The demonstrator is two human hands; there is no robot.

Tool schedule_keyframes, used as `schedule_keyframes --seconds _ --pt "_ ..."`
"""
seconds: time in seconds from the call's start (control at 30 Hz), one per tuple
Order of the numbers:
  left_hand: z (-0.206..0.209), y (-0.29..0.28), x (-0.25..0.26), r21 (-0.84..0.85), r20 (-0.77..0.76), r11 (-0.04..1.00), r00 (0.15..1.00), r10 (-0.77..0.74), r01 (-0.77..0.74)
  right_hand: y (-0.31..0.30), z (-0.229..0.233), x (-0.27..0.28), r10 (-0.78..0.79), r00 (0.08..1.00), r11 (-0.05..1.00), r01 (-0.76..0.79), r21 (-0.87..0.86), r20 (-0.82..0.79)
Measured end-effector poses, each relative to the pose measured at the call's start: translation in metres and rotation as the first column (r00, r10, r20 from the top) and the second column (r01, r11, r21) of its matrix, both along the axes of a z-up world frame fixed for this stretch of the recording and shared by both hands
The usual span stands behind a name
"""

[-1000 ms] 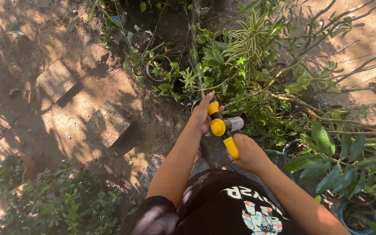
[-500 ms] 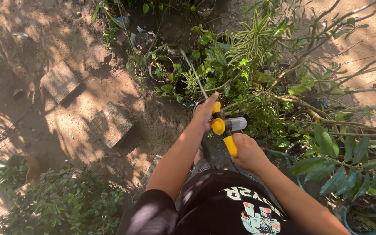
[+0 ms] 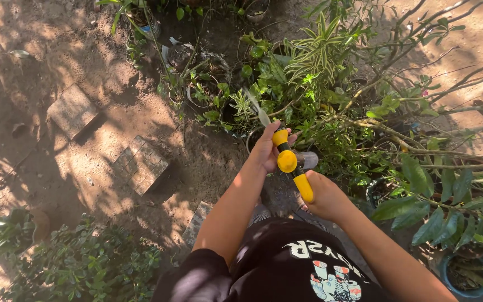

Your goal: Watering garden plants with a hose and spray nozzle.

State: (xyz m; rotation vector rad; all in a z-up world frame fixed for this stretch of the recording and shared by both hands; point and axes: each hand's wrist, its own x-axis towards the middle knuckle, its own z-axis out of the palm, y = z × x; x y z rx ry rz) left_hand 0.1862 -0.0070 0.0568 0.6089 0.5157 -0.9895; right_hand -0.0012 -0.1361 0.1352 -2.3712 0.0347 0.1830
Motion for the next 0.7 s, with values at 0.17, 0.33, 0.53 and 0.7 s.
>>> schedule_keyframes --seconds 0.17,0.33,0.53,0.7 --pt "-0.011 -0.002 0.001 0.051 0.024 0.999 1.000 0.010 -0.012 0.007 0.019 0.006 -0.045 0.988 0.999 0.043 -0.016 -0.149" --pt "-0.020 0.003 0.001 0.104 0.051 0.995 0.999 0.001 -0.007 0.014 0.020 0.005 -0.070 0.988 0.997 0.075 0.034 -0.140" --pt "-0.015 0.005 -0.009 0.135 0.018 0.988 0.997 -0.076 0.073 0.016 0.031 0.010 -0.104 0.982 0.993 0.110 0.034 -0.160" --pt "-0.012 -0.004 -0.027 -0.057 -0.040 0.998 0.999 0.002 -0.004 0.019 0.047 0.015 -0.278 0.856 0.863 0.422 0.278 -0.436"
